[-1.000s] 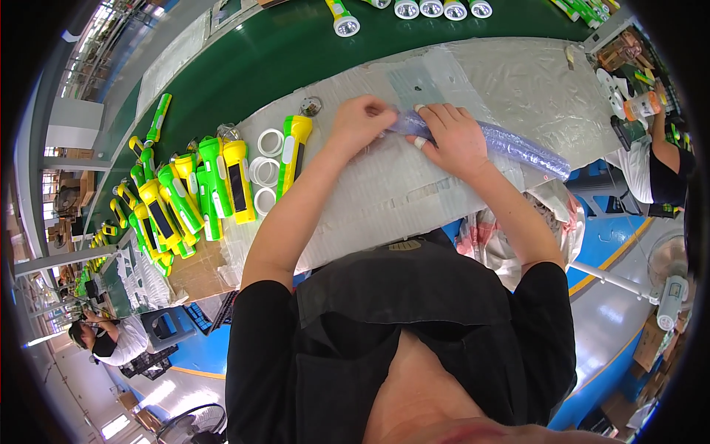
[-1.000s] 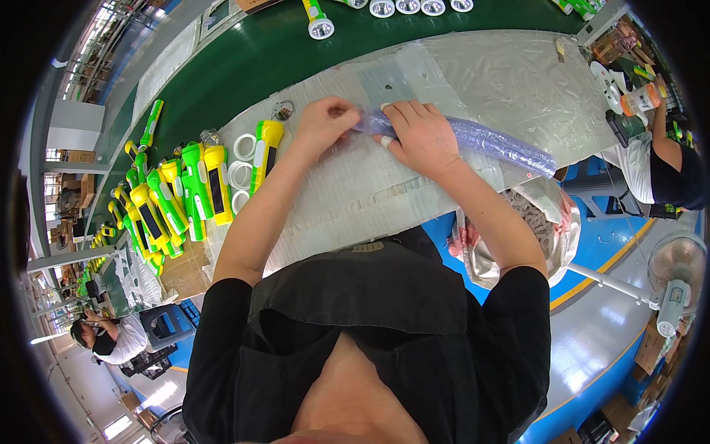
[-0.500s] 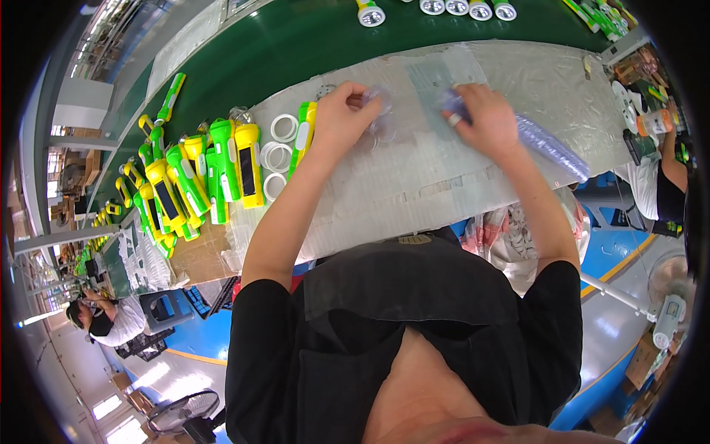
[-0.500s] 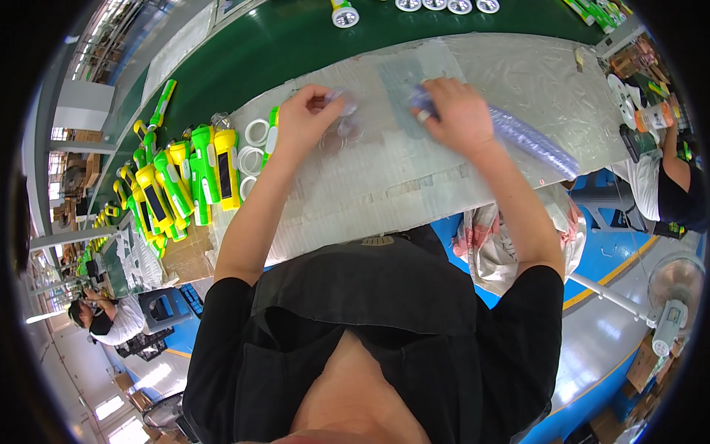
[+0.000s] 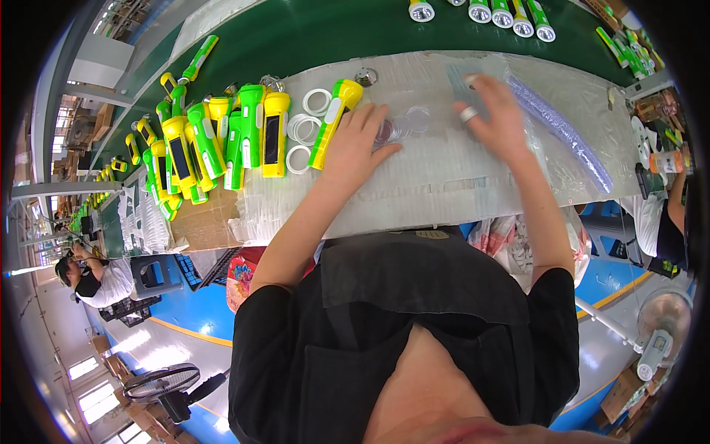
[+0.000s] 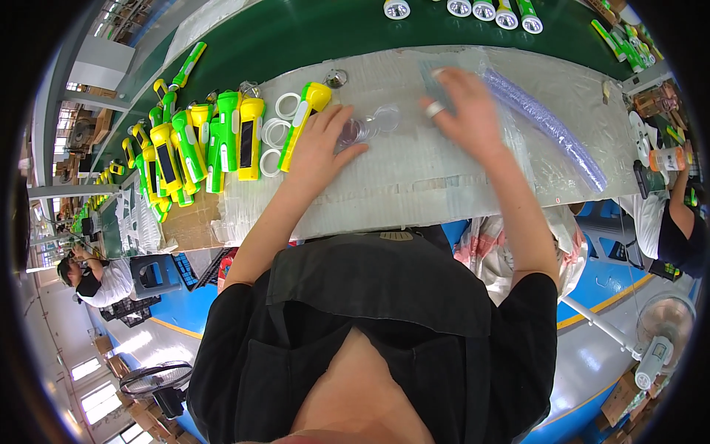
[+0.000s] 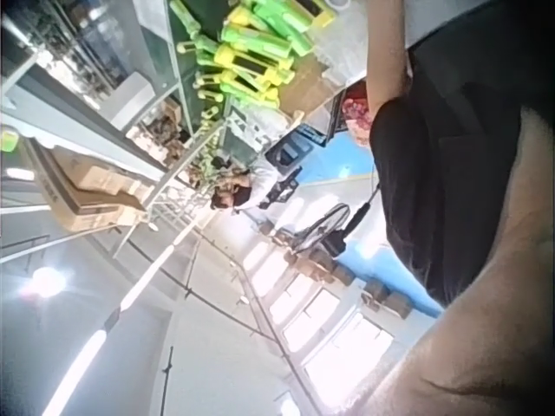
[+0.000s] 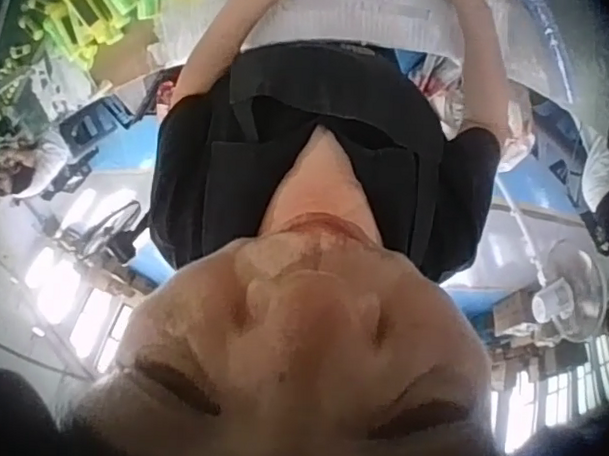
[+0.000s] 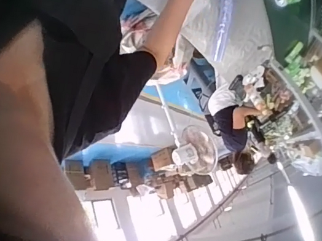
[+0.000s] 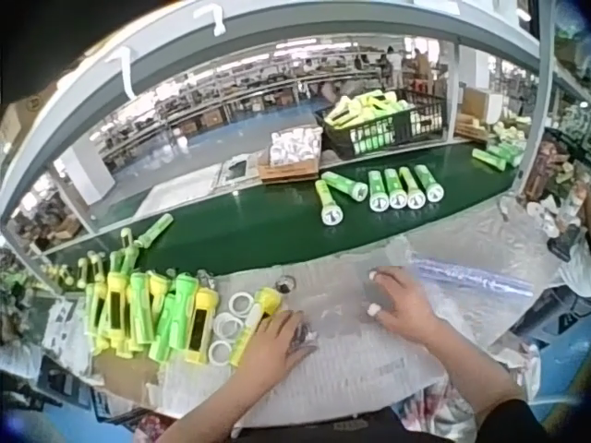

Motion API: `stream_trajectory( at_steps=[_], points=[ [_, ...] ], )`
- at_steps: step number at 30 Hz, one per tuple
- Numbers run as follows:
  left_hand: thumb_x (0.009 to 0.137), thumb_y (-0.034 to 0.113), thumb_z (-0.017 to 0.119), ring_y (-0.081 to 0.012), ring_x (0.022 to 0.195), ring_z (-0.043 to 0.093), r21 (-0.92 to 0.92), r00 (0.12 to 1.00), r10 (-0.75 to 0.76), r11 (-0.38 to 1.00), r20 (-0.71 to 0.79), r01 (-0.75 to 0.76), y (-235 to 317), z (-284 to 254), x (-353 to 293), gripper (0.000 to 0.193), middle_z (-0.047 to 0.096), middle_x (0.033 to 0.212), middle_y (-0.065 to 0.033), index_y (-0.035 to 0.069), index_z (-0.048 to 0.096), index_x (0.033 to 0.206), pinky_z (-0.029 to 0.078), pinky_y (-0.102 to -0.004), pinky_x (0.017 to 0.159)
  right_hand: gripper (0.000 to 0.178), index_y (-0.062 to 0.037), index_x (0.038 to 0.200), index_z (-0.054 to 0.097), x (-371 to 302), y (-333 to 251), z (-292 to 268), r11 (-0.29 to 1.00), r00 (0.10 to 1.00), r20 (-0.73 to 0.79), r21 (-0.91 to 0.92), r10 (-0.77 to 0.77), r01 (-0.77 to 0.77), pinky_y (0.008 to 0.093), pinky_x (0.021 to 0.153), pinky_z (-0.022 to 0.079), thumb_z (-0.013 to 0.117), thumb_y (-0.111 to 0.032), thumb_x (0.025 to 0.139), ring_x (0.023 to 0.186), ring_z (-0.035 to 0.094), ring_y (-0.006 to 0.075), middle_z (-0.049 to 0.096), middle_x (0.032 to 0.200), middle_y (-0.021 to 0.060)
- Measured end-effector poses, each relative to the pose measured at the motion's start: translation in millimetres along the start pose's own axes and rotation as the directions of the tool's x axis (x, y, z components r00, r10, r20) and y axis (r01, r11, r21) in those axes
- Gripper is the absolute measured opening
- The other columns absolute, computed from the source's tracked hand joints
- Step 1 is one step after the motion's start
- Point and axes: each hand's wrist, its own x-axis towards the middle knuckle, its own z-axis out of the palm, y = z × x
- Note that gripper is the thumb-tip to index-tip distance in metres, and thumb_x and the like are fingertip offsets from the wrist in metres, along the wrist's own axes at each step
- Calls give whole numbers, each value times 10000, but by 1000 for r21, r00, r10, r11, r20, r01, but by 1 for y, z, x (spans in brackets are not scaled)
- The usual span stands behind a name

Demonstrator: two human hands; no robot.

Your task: Assembling and inspecting portable LED flashlights on a factory production line.

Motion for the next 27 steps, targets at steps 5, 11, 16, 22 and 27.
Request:
stream_trajectory(
  at_steps=[5,11,16,22,27],
  points=[
    [761,300,773,-336,1069,564,0,991,-110,994,80,110,-9,2,-14,574,590,1173,-159,11,563,1211,481,-409,894,492,-33,1215,571,8,-65,37,980,983,150,187,-104,75,423,989,413,693,-320,835,1165,523,335,574,1258,136],
    [721,287,801,-325,981,583,127,965,-41,989,-259,76,-12,-38,-33,573,599,1134,-147,6,601,1179,490,-406,833,286,-17,1117,627,17,-88,63,870,971,219,454,98,-191,319,733,502,603,-231,929,874,611,215,657,995,93],
    [726,215,773,-327,883,590,63,969,-186,978,-161,198,-41,-32,-44,535,615,960,-158,4,576,1177,493,-419,774,308,14,1102,626,40,-120,76,619,835,489,581,254,-529,250,634,478,568,-261,975,693,577,93,651,827,53],
    [778,144,763,-315,821,613,-435,896,-328,883,-299,178,-10,-44,-57,450,621,928,-160,17,578,1168,503,-402,714,473,21,1164,581,51,-148,70,347,747,600,662,285,-664,302,797,502,618,-386,927,886,633,161,672,1018,125],
    [772,135,791,-171,722,590,-636,950,-272,763,-152,116,-4,-37,-81,433,643,905,-99,40,592,1145,491,-301,633,448,-36,1128,516,18,-155,67,-218,846,515,849,134,-482,433,841,521,685,-334,840,915,648,323,648,993,188]
  ],
)
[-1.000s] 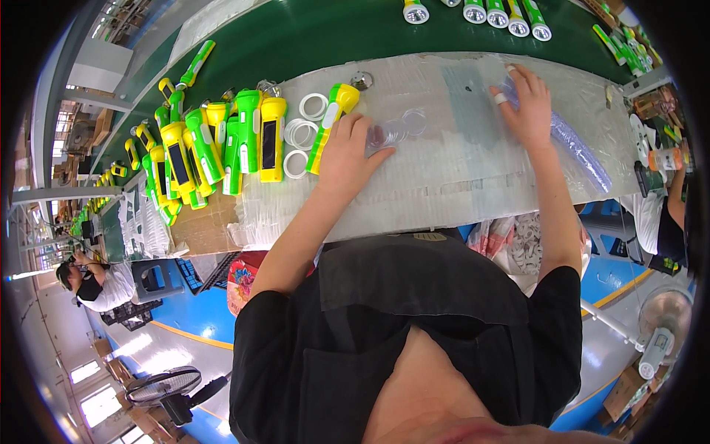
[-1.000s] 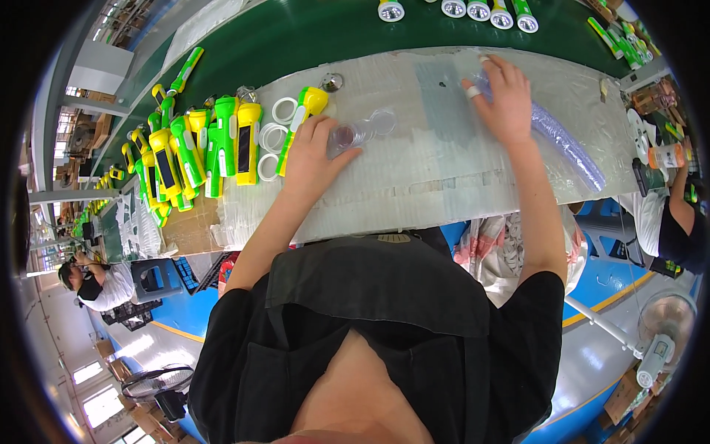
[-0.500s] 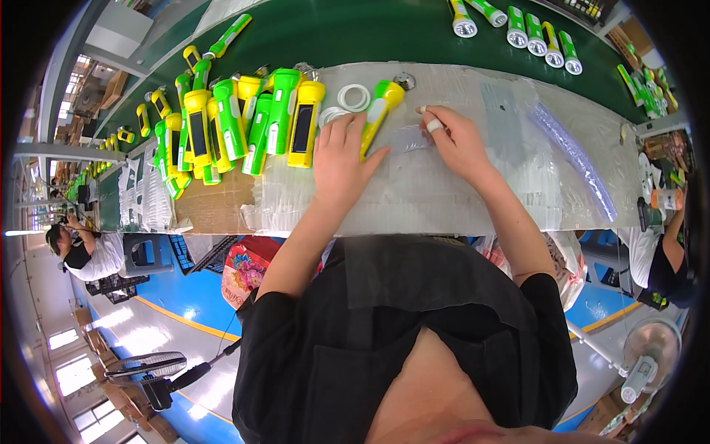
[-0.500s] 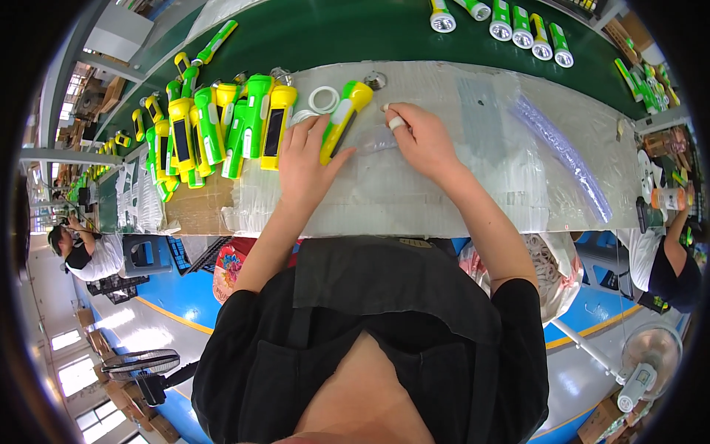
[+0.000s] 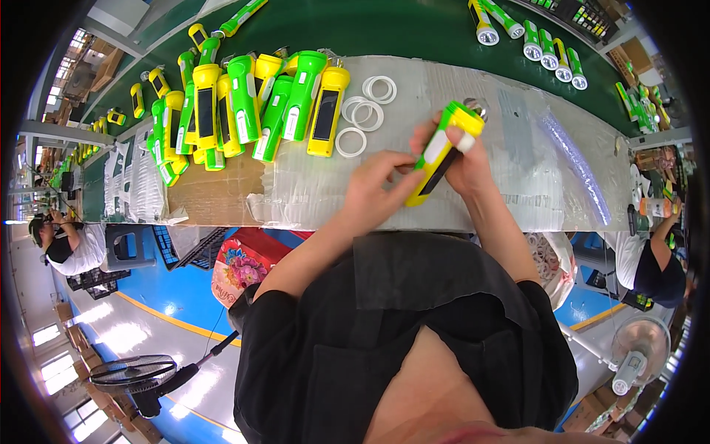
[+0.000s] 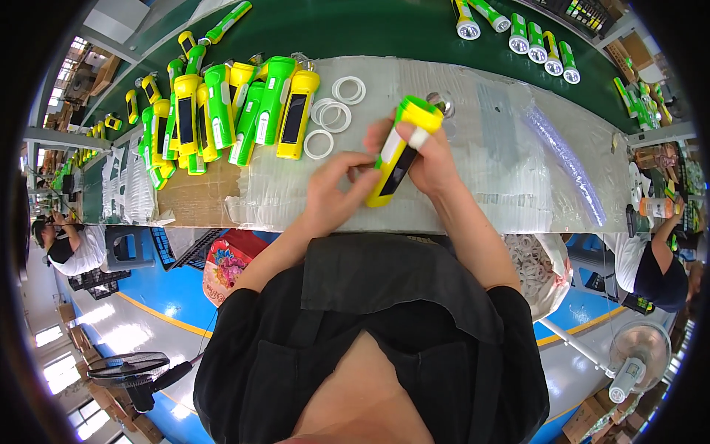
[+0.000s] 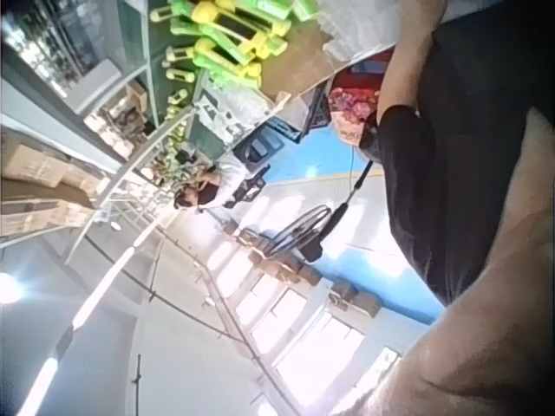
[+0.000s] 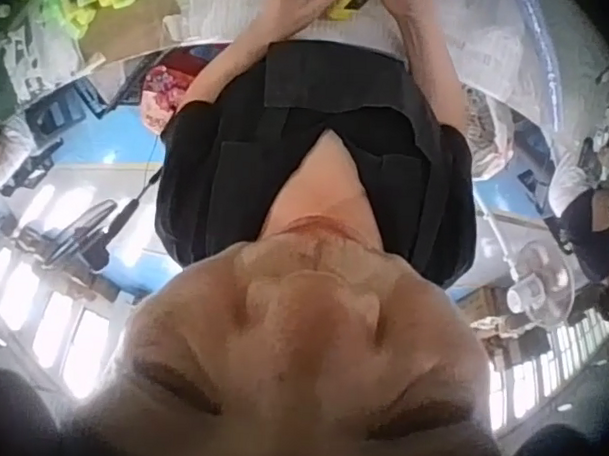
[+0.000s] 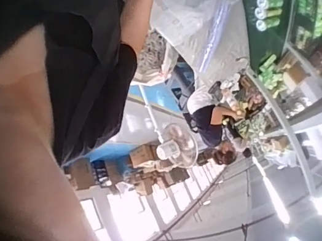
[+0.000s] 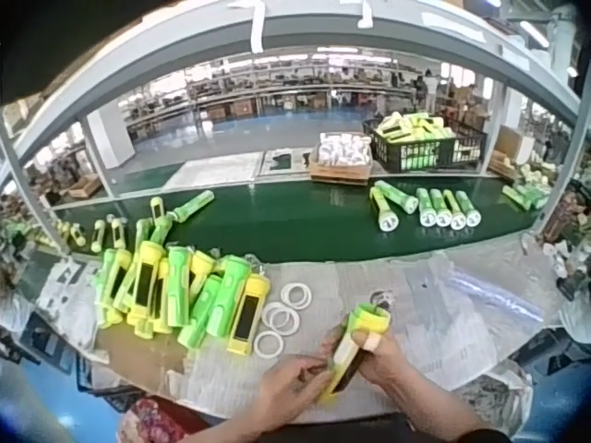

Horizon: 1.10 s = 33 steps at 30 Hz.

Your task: Assembling and inspecting portable LED flashlights on a factory production line.

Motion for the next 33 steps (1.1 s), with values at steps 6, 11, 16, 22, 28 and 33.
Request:
stream_trajectory(
  at_steps=[6,11,16,22,28,33],
  points=[
    [921,549,529,-274,1286,455,-709,922,-54,622,384,332,-7,-7,34,754,486,1370,-163,13,361,1425,415,-403,1018,439,-38,1096,497,-31,-16,29,998,970,243,-55,-1,15,344,561,495,705,-251,774,578,607,238,589,673,123],
    [906,739,276,-326,1243,518,-763,770,8,143,638,631,22,14,61,915,522,1351,-221,15,322,1464,370,-438,1074,784,-61,1211,430,-43,-11,48,972,926,324,-189,192,-136,303,485,481,743,-595,731,531,585,205,568,657,117],
    [995,364,457,-166,803,590,-690,837,-185,490,514,532,40,-8,66,431,641,957,-101,54,595,1261,512,-277,695,772,-66,1239,423,-54,-9,43,941,906,297,-249,301,-231,320,560,506,679,-625,772,611,618,217,597,773,138],
    [1015,322,384,-215,824,551,-186,960,182,972,211,-144,44,-34,48,392,577,906,-91,42,641,1110,431,-324,738,431,-31,1250,441,-60,-11,42,958,968,131,-221,216,-184,344,757,556,606,-280,939,917,637,209,589,1041,112],
    [849,205,556,-294,921,558,72,891,368,914,266,-399,38,-27,44,267,628,959,-105,31,672,1014,423,-391,839,474,-47,1279,428,-56,4,37,941,960,131,-266,248,-207,309,723,528,604,-336,947,836,628,173,579,1007,98],
    [789,197,591,-308,1004,555,-74,892,354,935,281,-347,35,-15,49,296,636,1066,-106,36,672,1024,400,-398,904,512,-21,1301,406,-53,9,29,910,938,157,-335,309,-244,314,766,511,583,-352,953,836,624,179,574,1014,96]
  ],
)
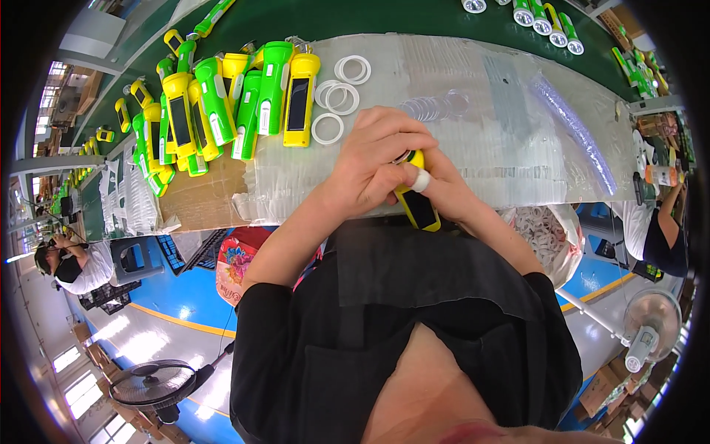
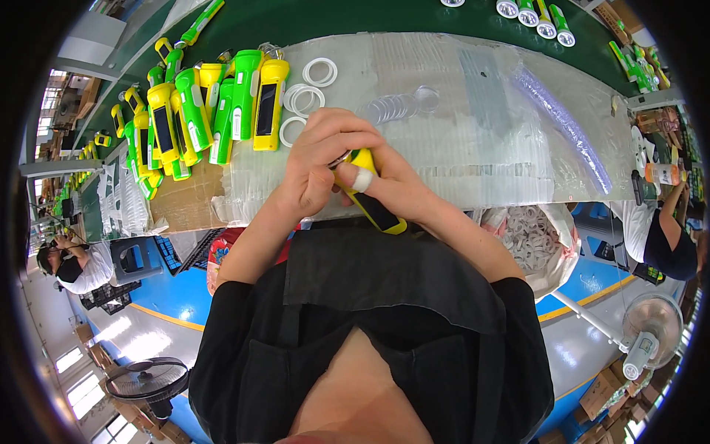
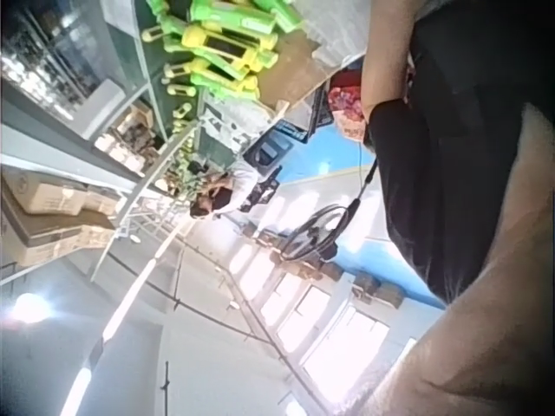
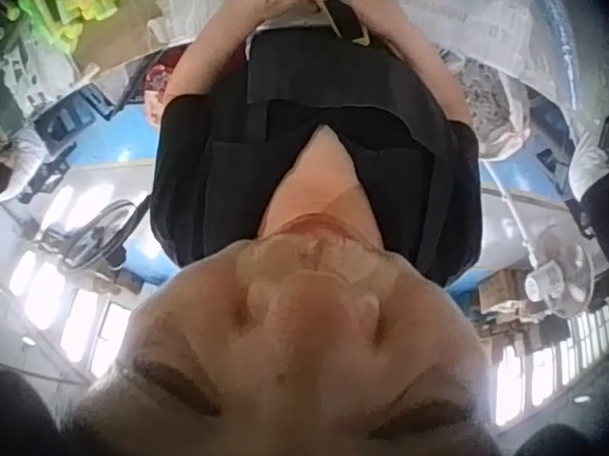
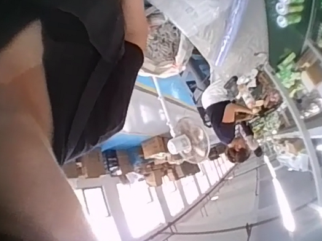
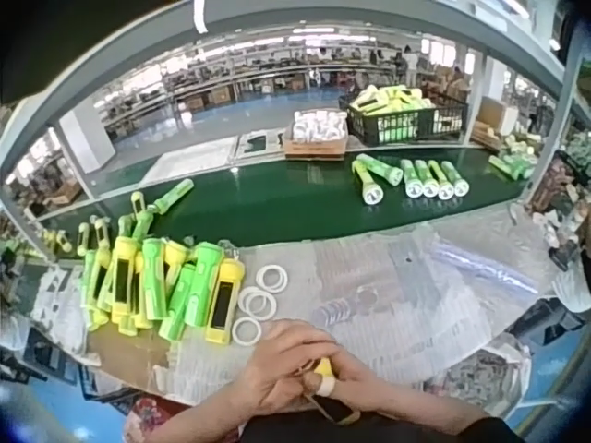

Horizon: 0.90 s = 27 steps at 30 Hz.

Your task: Assembling and inspecting portable LED flashlights on a factory production line.

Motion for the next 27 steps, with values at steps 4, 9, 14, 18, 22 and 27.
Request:
stream_trajectory(
  at_steps=[4,9,14,18,22,27],
  points=[
    [861,229,590,-334,1098,536,86,997,62,994,54,-66,-8,12,0,369,590,1196,-124,25,602,1168,389,-419,942,405,-38,1244,431,-5,4,-1,983,956,-230,-15,-183,185,298,698,501,579,-291,966,771,606,168,579,942,87],
    [843,356,659,-370,1128,522,184,969,-233,952,-77,244,-51,24,-4,534,577,1217,-177,-21,562,1209,415,-441,959,451,-90,1260,463,-11,-8,-19,978,931,-347,129,-112,166,307,645,453,542,-400,941,686,581,201,591,836,128],
    [803,305,727,-334,1055,550,509,968,-250,834,9,211,-71,30,-14,522,597,1127,-166,-12,581,1191,460,-415,892,506,-80,1255,465,-19,-5,-22,978,914,-383,103,-131,183,290,622,432,556,-451,922,652,563,189,577,771,124],
    [771,245,757,-324,1075,550,467,950,-311,840,0,275,-73,26,-18,528,593,1163,-155,20,590,1219,462,-405,903,554,-62,1246,471,-19,-7,-17,981,913,-383,72,-139,180,283,606,419,589,-477,898,637,556,183,570,757,117],
    [775,185,745,-315,1008,546,197,959,-261,940,-110,279,-40,13,-11,480,580,1101,-151,61,615,1220,462,-388,852,381,-27,1240,474,-19,-7,-18,973,942,-307,143,-133,184,292,639,475,573,-256,952,688,591,164,596,808,90],
    [859,138,648,-304,1055,516,74,976,-216,973,-29,218,4,10,-14,412,564,1109,-126,79,613,1265,426,-380,885,374,-19,1232,473,-12,-6,-10,975,959,-221,94,-178,202,270,656,491,591,-233,949,734,600,142,594,924,61]
  ],
)
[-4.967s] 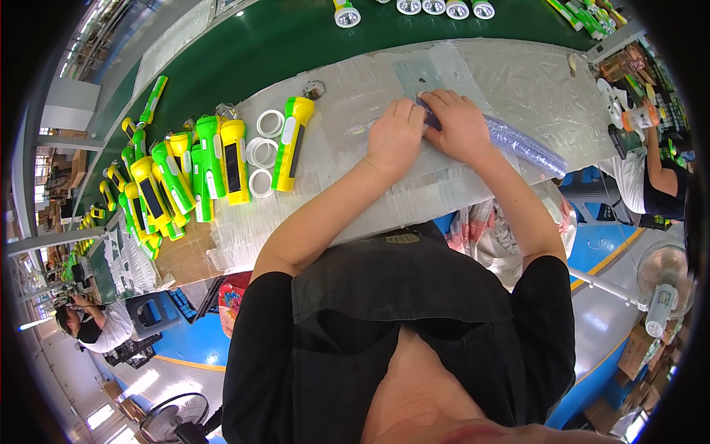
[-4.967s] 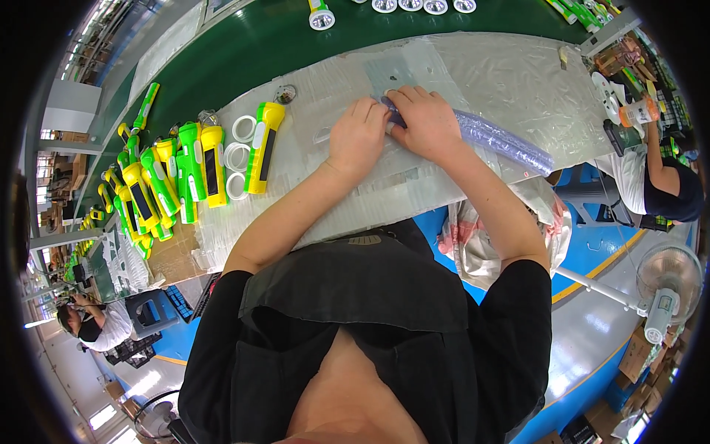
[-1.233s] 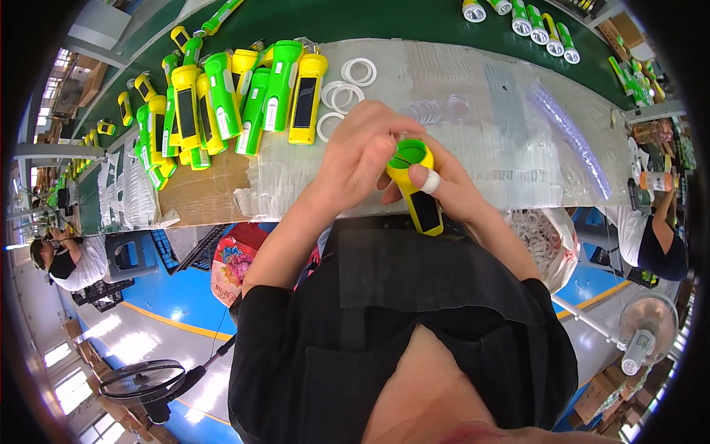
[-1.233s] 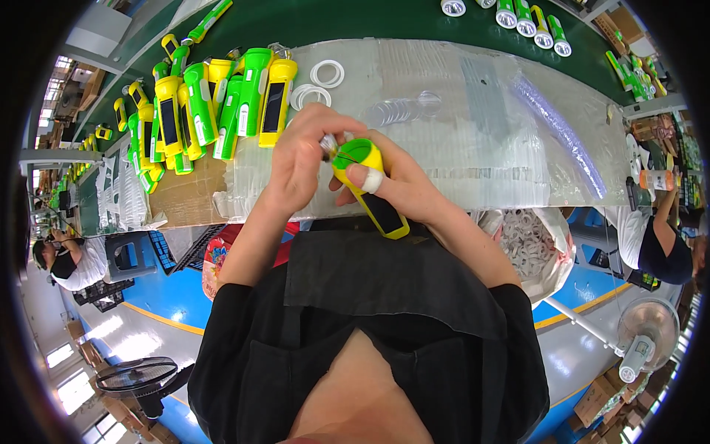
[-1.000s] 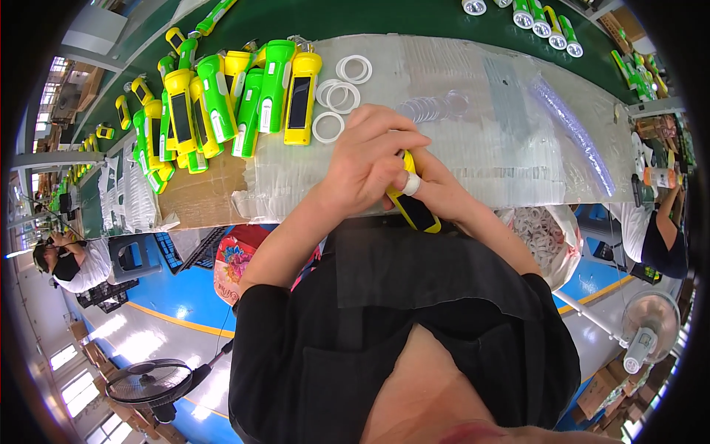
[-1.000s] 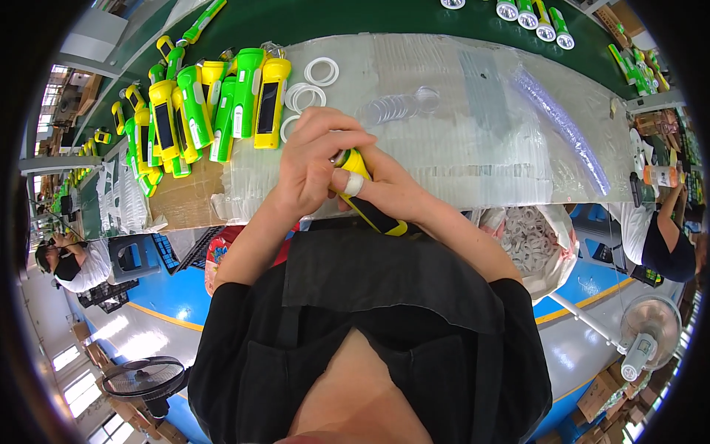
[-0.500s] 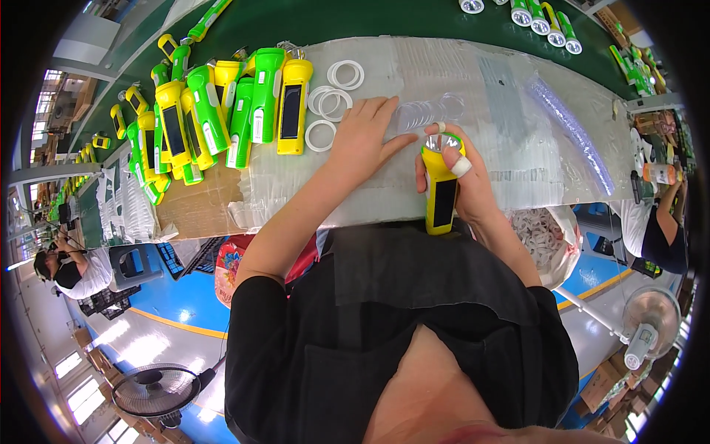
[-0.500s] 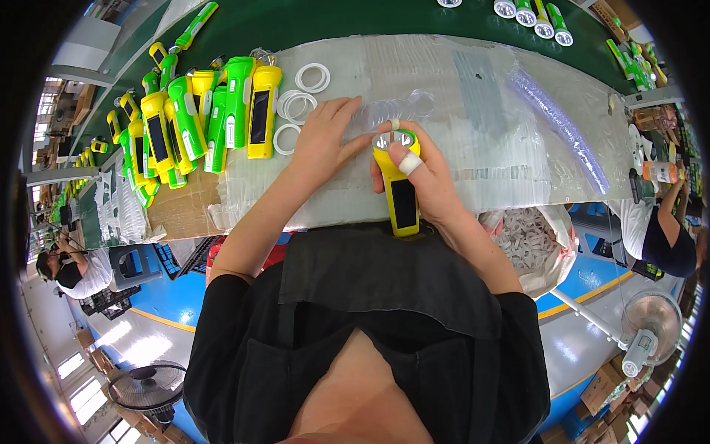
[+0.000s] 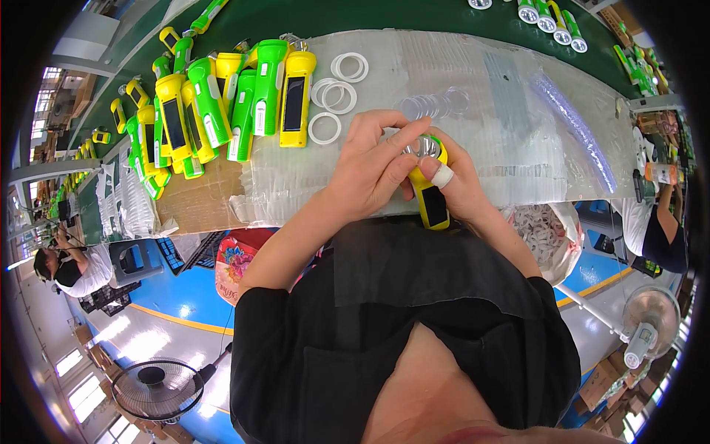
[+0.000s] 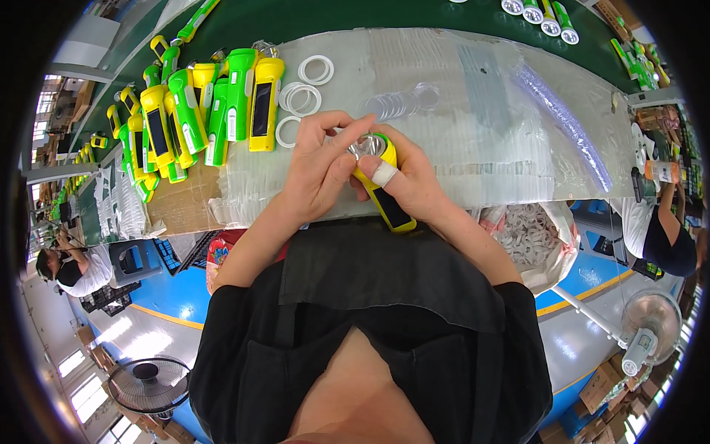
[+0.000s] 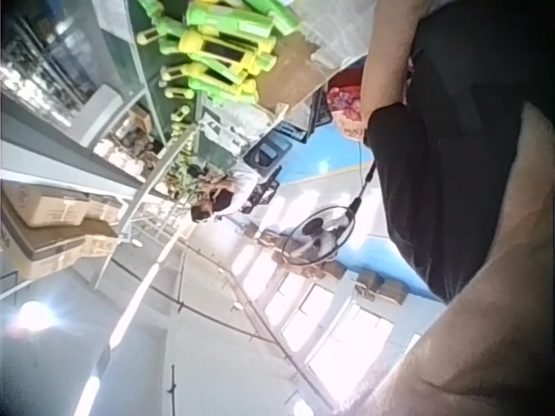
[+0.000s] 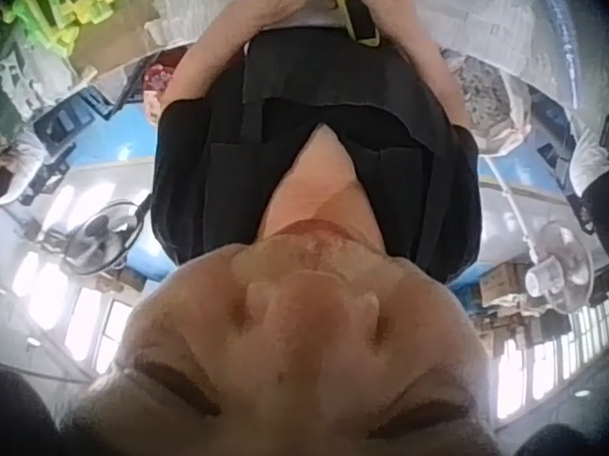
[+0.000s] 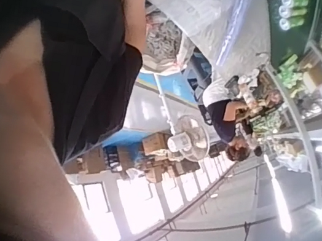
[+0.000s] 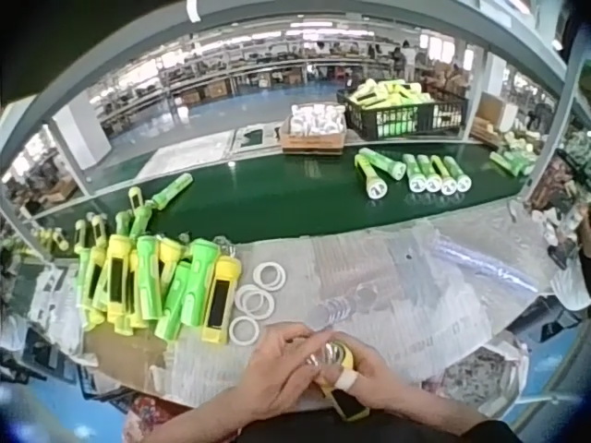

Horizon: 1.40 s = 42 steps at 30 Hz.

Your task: Assembling and inspecting portable LED flashlights on a factory production line.

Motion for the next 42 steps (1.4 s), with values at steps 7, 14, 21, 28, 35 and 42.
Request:
stream_trajectory(
  at_steps=[7,14,21,28,35,42],
  points=[
    [940,138,461,-322,1133,509,-95,994,105,990,14,-103,-7,-1,-13,332,550,1243,-157,-12,606,1199,369,-412,981,354,-35,1214,483,1,7,6,998,994,89,-34,58,-56,279,668,495,587,-252,954,782,594,138,584,960,73],
    [950,185,385,-344,1172,509,23,977,207,978,-54,-206,-9,4,-11,384,568,1243,-179,-38,609,1169,358,-434,1021,368,-49,1234,472,7,22,4,944,979,78,-261,-189,203,303,671,503,579,-266,956,775,600,171,576,982,81],
    [732,279,771,-336,1076,546,542,961,139,840,-238,13,-68,-27,51,504,577,1206,-150,101,619,1178,434,-444,903,510,-59,1217,451,46,-15,-1,920,920,-108,-159,-378,359,298,577,457,587,-443,911,633,570,181,585,779,129],
    [732,260,781,-281,915,622,681,995,31,732,-90,39,-101,-39,54,241,643,992,-140,81,711,877,482,-411,791,320,-60,1185,487,60,-7,-8,898,914,-33,-198,-405,392,265,627,499,622,-143,907,686,586,117,601,840,71],
    [684,210,848,-202,806,592,92,969,141,988,-204,-124,-15,-48,55,282,606,939,-90,90,742,917,485,-297,654,341,-37,1199,479,66,-6,-10,910,923,-35,-183,-383,371,264,643,509,621,-136,906,737,597,120,606,904,72],
    [644,245,853,-207,822,562,117,986,146,984,-81,-136,-8,-44,53,341,574,928,-67,140,762,956,490,-312,676,346,-36,1231,468,63,-8,-10,904,927,54,-212,-370,373,267,678,517,592,-154,930,778,607,121,595,983,79]
  ],
)
